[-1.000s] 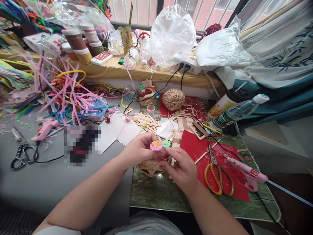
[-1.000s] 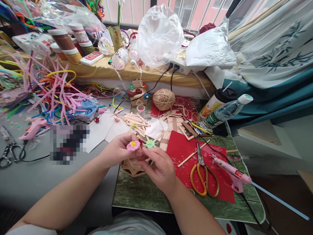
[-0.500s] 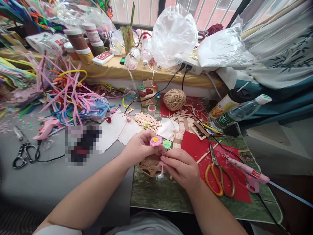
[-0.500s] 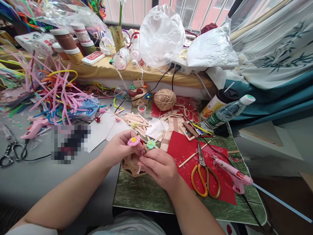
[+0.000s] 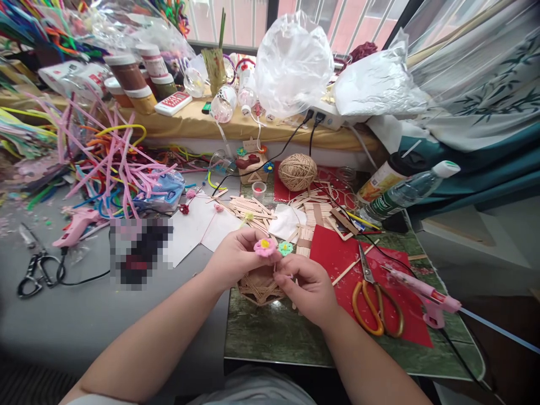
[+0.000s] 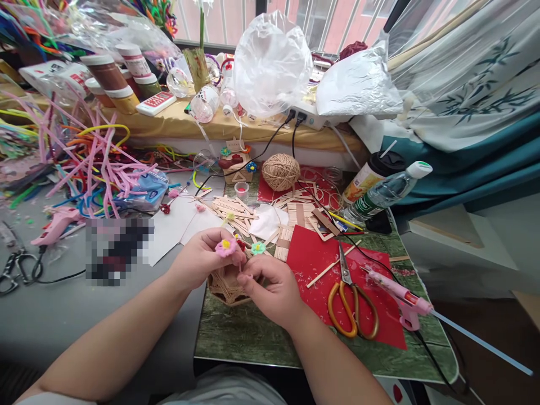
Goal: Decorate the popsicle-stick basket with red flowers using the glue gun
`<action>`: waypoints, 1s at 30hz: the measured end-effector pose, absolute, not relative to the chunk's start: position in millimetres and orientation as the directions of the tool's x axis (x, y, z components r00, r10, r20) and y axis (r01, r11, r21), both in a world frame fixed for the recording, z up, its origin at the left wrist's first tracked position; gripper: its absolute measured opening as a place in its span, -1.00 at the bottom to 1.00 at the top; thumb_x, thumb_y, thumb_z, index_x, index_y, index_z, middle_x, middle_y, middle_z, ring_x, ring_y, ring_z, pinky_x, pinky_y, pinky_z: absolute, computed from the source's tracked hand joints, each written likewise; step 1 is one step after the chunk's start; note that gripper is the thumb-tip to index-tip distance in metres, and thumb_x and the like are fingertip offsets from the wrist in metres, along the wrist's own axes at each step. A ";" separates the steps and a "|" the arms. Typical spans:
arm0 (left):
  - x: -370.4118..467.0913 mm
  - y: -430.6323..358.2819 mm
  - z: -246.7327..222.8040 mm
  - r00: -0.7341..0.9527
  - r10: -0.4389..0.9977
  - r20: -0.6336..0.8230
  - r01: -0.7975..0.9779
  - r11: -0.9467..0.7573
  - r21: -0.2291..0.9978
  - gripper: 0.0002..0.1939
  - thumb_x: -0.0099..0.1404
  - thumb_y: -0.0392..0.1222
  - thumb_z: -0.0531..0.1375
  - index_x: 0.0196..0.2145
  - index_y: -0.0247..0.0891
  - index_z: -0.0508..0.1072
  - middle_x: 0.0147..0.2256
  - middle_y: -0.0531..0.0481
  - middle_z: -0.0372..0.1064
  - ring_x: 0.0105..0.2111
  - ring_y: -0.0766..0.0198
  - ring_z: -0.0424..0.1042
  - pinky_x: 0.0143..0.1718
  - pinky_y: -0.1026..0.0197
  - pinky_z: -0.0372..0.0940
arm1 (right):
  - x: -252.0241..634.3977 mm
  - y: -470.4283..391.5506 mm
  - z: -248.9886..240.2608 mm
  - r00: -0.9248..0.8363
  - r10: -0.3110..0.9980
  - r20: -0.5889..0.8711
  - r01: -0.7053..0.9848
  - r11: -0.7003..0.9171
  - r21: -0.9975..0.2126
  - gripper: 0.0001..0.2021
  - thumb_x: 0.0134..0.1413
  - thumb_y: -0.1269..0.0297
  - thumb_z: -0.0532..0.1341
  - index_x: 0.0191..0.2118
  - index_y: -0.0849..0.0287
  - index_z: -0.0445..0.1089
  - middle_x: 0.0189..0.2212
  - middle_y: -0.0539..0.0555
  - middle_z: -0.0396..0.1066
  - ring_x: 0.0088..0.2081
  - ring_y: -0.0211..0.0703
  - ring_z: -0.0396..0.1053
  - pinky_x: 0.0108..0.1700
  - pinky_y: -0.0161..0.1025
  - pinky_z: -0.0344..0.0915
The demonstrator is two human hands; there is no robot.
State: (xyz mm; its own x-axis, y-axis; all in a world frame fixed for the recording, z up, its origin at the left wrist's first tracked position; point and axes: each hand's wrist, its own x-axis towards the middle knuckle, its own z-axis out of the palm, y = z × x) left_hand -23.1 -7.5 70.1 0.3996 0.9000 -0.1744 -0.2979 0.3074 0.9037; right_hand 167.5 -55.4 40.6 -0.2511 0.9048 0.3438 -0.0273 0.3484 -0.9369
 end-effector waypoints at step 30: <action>-12.8 -14.9 71.0 0.295 0.930 -0.222 -0.271 0.304 0.913 -0.73 0.04 -0.16 0.56 -0.41 -0.24 0.58 -0.43 0.05 0.51 -0.41 0.33 0.46 -0.32 0.30 0.40 | 169.8 -57.2 54.0 -0.127 0.936 0.329 0.149 0.346 -0.926 -0.93 0.27 0.23 0.40 -0.23 0.09 0.60 -0.35 0.06 0.60 -0.32 -0.15 0.50 -0.25 -0.21 0.41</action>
State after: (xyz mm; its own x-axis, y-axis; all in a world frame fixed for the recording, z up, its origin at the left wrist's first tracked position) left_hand -12.8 -14.9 71.0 0.2946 0.9295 -0.2218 -0.2711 0.3038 0.9133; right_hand 169.8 -57.2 54.0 -0.1266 0.9356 0.3295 0.1488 0.3463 -0.9262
